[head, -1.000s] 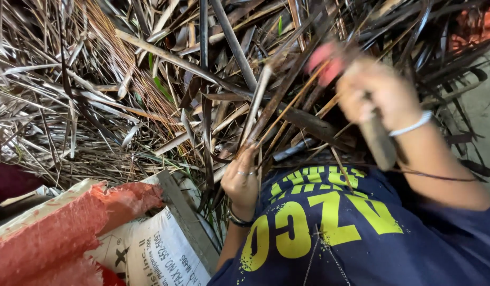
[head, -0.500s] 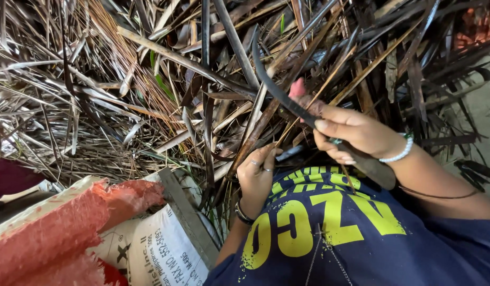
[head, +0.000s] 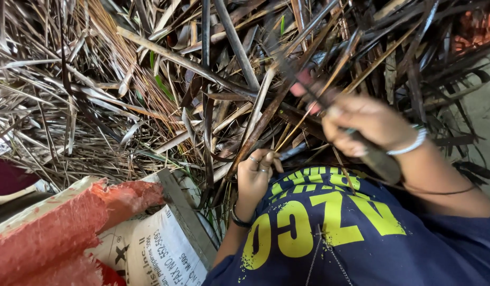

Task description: The person strips or peels long thin fibers or sections from dried leaves using a small blade.

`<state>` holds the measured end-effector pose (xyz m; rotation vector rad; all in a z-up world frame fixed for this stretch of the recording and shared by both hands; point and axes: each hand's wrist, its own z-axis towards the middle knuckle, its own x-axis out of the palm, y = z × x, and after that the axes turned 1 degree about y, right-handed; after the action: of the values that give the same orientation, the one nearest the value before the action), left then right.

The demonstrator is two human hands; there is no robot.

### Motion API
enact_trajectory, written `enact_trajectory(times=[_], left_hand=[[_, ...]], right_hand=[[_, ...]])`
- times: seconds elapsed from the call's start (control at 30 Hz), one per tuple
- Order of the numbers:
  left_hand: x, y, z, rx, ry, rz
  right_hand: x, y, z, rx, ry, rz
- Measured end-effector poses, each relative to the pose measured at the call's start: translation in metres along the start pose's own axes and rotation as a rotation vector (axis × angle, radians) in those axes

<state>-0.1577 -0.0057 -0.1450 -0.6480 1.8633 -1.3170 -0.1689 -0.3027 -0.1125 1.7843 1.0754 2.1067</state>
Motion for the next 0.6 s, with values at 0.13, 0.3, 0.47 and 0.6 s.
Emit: enact_trajectory(times=[0.13,0.3,0.47,0.6], left_hand=[[-0.005,0.006,-0.005,0.012,0.022,0.017],[-0.028,0.03,-0.018,-0.033,0.048,-0.104],[-0.023,0.001,-0.006,-0.124,0.242,-0.467],[-0.007,0.035,-0.008,-0.381,0.374,-0.905]], right_hand=[[-0.025,-0.025,-0.019,0.077,-0.155,-0.241],[-0.044,0.034,-0.044,-0.097,-0.53,0.033],[0.002,0.02,-0.021,0.048,-0.308,0.196],[-0.007,-0.045,-0.017,0.096,-0.011,-0.039]])
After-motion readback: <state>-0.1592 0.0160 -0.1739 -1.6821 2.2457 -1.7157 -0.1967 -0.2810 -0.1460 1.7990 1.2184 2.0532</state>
